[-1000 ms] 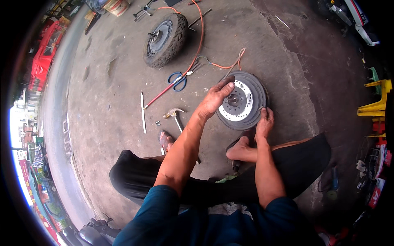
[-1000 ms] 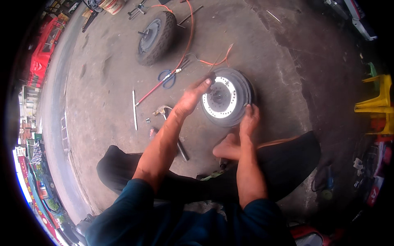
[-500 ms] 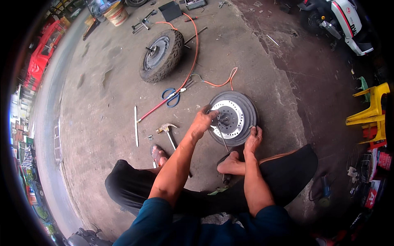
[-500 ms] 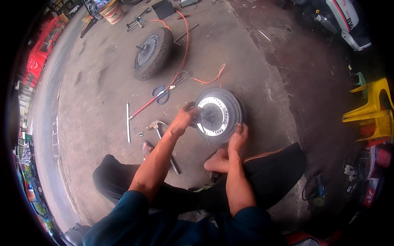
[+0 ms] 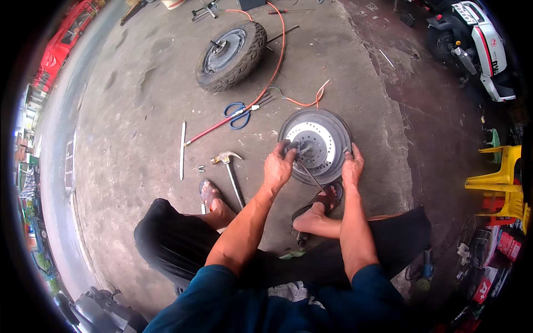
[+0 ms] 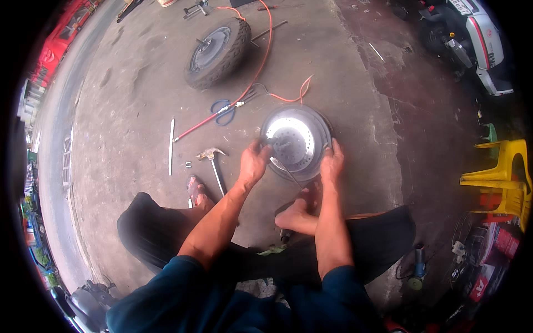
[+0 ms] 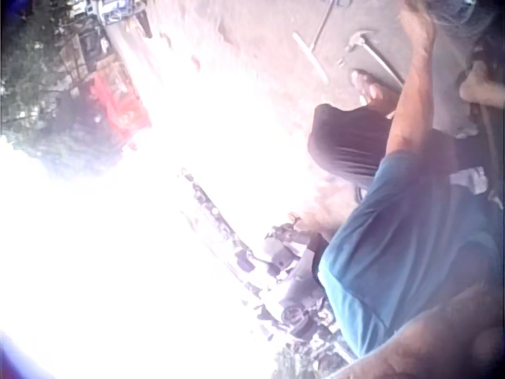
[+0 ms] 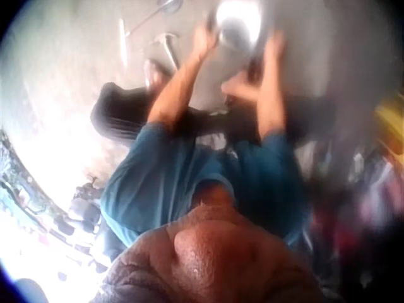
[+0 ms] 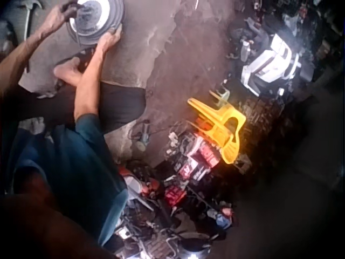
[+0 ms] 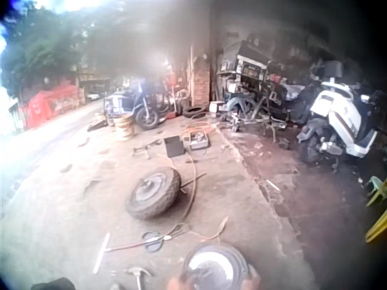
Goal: The person disassembles a bicycle wheel hub motor by hammering a metal pin, removing the internal components, and cleaning the surface with a rag.
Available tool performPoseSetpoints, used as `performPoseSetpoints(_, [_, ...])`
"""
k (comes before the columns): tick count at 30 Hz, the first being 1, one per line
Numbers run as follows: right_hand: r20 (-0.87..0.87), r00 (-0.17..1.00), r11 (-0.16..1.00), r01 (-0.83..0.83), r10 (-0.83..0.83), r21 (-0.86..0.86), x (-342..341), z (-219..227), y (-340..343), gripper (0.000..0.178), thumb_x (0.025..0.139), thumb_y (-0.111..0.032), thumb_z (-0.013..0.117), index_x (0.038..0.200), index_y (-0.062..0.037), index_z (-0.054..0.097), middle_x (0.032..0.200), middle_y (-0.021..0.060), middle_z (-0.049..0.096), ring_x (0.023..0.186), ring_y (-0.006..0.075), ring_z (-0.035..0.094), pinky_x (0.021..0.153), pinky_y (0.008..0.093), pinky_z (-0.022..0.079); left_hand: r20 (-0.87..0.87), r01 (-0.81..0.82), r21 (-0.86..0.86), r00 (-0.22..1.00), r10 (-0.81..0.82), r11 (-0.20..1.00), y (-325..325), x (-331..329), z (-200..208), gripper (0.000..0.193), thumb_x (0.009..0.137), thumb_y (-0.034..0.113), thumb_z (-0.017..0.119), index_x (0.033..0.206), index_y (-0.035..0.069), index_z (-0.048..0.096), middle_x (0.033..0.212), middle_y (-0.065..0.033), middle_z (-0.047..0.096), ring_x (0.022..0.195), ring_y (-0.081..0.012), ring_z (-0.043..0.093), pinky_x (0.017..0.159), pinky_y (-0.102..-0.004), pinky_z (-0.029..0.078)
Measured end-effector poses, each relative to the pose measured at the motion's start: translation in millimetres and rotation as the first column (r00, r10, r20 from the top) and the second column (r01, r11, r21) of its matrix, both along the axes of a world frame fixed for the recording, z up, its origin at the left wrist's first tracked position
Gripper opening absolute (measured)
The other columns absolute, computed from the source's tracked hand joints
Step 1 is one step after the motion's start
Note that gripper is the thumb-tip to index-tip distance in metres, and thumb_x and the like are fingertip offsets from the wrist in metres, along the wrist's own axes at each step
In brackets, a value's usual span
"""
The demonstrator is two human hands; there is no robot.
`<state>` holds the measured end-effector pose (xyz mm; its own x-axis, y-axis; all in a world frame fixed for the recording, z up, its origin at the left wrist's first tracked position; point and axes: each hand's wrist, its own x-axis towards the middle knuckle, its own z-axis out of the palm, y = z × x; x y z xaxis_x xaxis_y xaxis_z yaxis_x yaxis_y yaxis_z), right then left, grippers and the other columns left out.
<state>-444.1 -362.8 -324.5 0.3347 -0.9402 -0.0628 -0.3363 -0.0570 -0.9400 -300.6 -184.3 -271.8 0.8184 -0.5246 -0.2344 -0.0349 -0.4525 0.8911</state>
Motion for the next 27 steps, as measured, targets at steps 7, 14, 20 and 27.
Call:
performPoseSetpoints(7, [-0.164, 0.921, 0.934, -0.356, 0.354, 0.017, 83, 20, -55, 0.039, 0.087, -0.010, 0.050, 0.125, -0.0007, 0.054, 0.126, 0.0191, 0.053, 0.117, 0.0352, 0.049, 0.101, 0.0383, 0.037, 0.118, -0.071, 0.100, 0.991, 0.059, 0.992, 8, 29, 6, 0.043, 0.083, 0.038, 0.061, 0.114, 0.007, 0.062, 0.085, -0.0178, 0.067, 0.085, -0.0332, 0.064, 0.077, -0.0396, 0.048])
performPoseSetpoints(14, [-0.448, 0.681, 0.451, -0.726, 0.580, -0.519, 106, 73, 21, 0.035, 0.076, -0.007, 0.062, 0.111, -0.0095, 0.060, 0.110, 0.0109, 0.057, 0.107, 0.0306, 0.051, 0.093, 0.0419, 0.040, 0.157, 0.096, 0.159, 0.980, -0.121, 0.983, 24, 50, 9, 0.040, 0.084, 0.037, 0.062, 0.112, 0.010, 0.063, 0.090, -0.0157, 0.067, 0.089, -0.0344, 0.063, 0.078, -0.0417, 0.048])
performPoseSetpoints(20, [-0.638, 0.413, 0.292, -0.911, 0.650, -0.292, 126, 69, 10, 0.028, 0.073, -0.009, 0.063, 0.101, -0.0097, 0.065, 0.100, 0.0130, 0.062, 0.103, 0.0310, 0.055, 0.091, 0.0421, 0.043, 0.453, 0.351, 0.358, 0.745, -0.489, 0.865, 32, 33, 23, 0.038, 0.084, 0.026, 0.060, 0.120, 0.014, 0.057, 0.099, -0.0124, 0.058, 0.088, -0.0349, 0.061, 0.079, -0.0432, 0.049])
performPoseSetpoints(27, [-0.652, 0.563, 0.493, -0.811, 0.509, -0.316, 128, 52, 41, 0.026, 0.076, -0.015, 0.067, 0.102, -0.0095, 0.066, 0.110, 0.0204, 0.058, 0.107, 0.0385, 0.053, 0.092, 0.0444, 0.043, 0.201, 0.281, 0.220, 0.924, -0.326, 0.934, 27, 29, 18, 0.043, 0.084, 0.026, 0.060, 0.123, 0.009, 0.054, 0.110, -0.0187, 0.063, 0.100, -0.0355, 0.060, 0.082, -0.0429, 0.049])
